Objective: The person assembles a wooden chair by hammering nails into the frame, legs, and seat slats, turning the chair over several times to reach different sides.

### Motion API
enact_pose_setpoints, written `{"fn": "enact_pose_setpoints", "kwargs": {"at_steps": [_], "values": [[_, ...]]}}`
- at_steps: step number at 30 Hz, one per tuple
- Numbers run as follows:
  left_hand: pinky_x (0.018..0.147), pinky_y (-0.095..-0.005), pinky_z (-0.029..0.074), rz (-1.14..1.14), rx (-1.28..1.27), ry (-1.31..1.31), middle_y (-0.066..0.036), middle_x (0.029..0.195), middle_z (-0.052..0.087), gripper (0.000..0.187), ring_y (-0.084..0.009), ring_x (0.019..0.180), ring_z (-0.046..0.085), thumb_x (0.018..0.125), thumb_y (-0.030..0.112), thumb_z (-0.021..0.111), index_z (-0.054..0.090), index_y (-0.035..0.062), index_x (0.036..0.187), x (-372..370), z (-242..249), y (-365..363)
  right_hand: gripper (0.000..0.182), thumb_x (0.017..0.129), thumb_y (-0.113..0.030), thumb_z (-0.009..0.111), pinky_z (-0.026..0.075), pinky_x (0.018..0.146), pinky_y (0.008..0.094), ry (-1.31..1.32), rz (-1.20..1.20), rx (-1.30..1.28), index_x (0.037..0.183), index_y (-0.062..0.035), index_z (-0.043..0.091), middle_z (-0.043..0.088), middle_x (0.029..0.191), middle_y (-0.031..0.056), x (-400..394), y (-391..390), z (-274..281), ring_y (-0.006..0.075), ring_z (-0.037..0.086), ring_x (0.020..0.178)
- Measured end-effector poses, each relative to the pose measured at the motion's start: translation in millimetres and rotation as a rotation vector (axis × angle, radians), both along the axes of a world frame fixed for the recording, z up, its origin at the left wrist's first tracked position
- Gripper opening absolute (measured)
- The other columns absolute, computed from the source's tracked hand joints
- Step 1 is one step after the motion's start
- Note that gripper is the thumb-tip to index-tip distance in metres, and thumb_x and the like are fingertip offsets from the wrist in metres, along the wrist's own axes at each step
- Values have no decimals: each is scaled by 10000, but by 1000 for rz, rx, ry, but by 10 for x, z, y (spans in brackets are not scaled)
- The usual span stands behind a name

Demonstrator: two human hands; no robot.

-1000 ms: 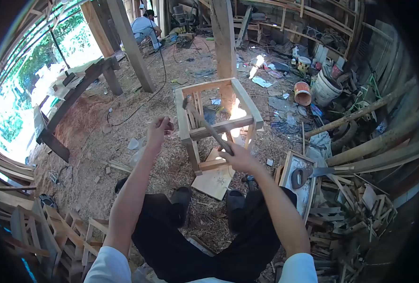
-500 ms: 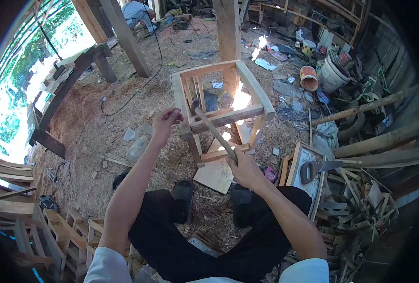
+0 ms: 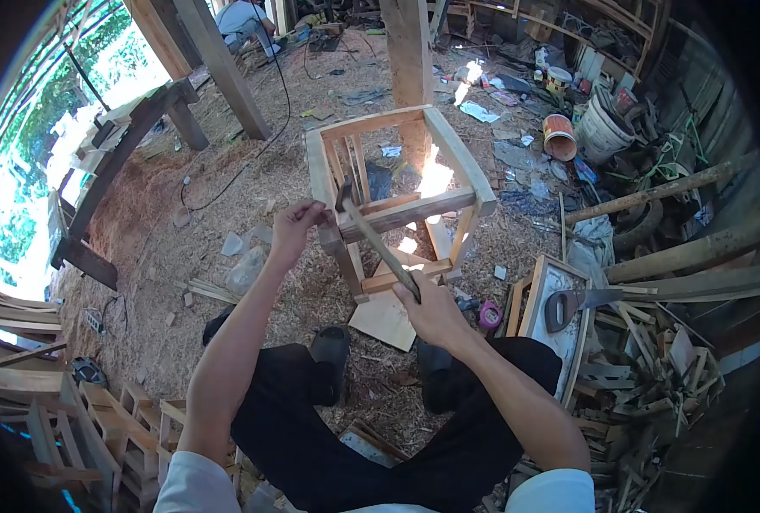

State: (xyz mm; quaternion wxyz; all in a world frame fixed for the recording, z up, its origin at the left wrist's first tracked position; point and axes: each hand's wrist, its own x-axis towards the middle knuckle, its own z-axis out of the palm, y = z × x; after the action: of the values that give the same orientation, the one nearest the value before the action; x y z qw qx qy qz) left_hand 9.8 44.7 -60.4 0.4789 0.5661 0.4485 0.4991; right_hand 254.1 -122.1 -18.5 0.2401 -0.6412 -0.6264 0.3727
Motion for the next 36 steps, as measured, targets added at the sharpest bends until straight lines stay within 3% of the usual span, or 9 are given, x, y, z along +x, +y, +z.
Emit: {"fn": "enact_pose_setpoints", "kwargs": {"at_steps": [7, 10, 13, 14, 17, 28, 30, 32, 36], "values": [[716, -262, 510, -43, 115, 132, -62, 821, 693, 157, -118, 747, 649, 918, 94, 578, 671, -33, 916, -21, 4, -80, 286, 945, -273, 512, 449, 647, 415, 53, -35, 151, 974, 11, 507, 542, 667, 165, -131, 150, 28, 300, 580, 649], [714, -256, 506, 3, 136, 191, -60, 814, 691, 159, -114, 752, 651, 918, 94, 576, 670, -34, 922, 16, 30, -116, 302, 941, -277, 518, 453, 666, 425, 331, -156, -256, 982, 22, 509, 566, 718, 190, -260, 164, 154, 321, 606, 702], [723, -249, 503, 18, 110, 204, -65, 821, 695, 159, -111, 768, 654, 917, 95, 577, 671, -33, 928, 34, 58, -129, 319, 941, -283, 517, 457, 699, 436, 141, -134, 136, 1005, 30, 515, 596, 771, 216, -337, 242, 105, 362, 623, 776], [728, -247, 503, 27, 103, 187, -67, 824, 695, 160, -111, 773, 655, 918, 96, 577, 670, -33, 932, 32, 46, -116, 314, 946, -274, 534, 440, 661, 376, 122, -158, 114, 1072, 13, 528, 574, 737, 134, -353, 275, 134, 260, 567, 675], [739, -241, 501, 28, 81, 152, -71, 832, 697, 163, -113, 786, 657, 922, 98, 574, 664, -35, 945, 45, -38, -93, 326, 947, -280, 527, 446, 690, 371, 279, -168, 152, 1097, 10, 525, 582, 754, 134, -439, 314, 186, 264, 587, 708], [765, -247, 496, 24, 107, 182, -84, 899, 697, 186, -122, 835, 654, 939, 116, 565, 650, -31, 1015, 212, 41, -112, 377, 955, -304, 480, 473, 524, 346, 367, -237, 172, 1150, 17, 512, 574, 719, 121, -469, 526, 68, 196, 596, 600], [764, -244, 496, -7, 134, 192, -82, 897, 698, 190, -120, 836, 653, 941, 125, 566, 653, -28, 1013, 253, 20, -108, 377, 955, -298, 478, 473, 529, 350, 298, -217, 260, 1151, 22, 512, 570, 695, 119, -367, 508, 121, 203, 598, 603], [767, -244, 495, -15, 147, 230, -83, 892, 698, 199, -118, 843, 651, 943, 133, 566, 655, -32, 1007, 281, -23, -116, 374, 951, -290, 482, 474, 539, 361, 365, -222, 91, 1156, 21, 511, 576, 687, 124, -285, 525, 127, 217, 605, 612], [773, -244, 495, -33, 84, 219, -90, 886, 697, 214, -122, 848, 652, 948, 147, 562, 651, -39, 1007, 250, -32, -62, 408, 912, -301, 483, 456, 852, 464, 382, -237, -5, 1086, 67, 516, 610, 973, 297, -158, 409, 328, 427, 596, 972]]}}
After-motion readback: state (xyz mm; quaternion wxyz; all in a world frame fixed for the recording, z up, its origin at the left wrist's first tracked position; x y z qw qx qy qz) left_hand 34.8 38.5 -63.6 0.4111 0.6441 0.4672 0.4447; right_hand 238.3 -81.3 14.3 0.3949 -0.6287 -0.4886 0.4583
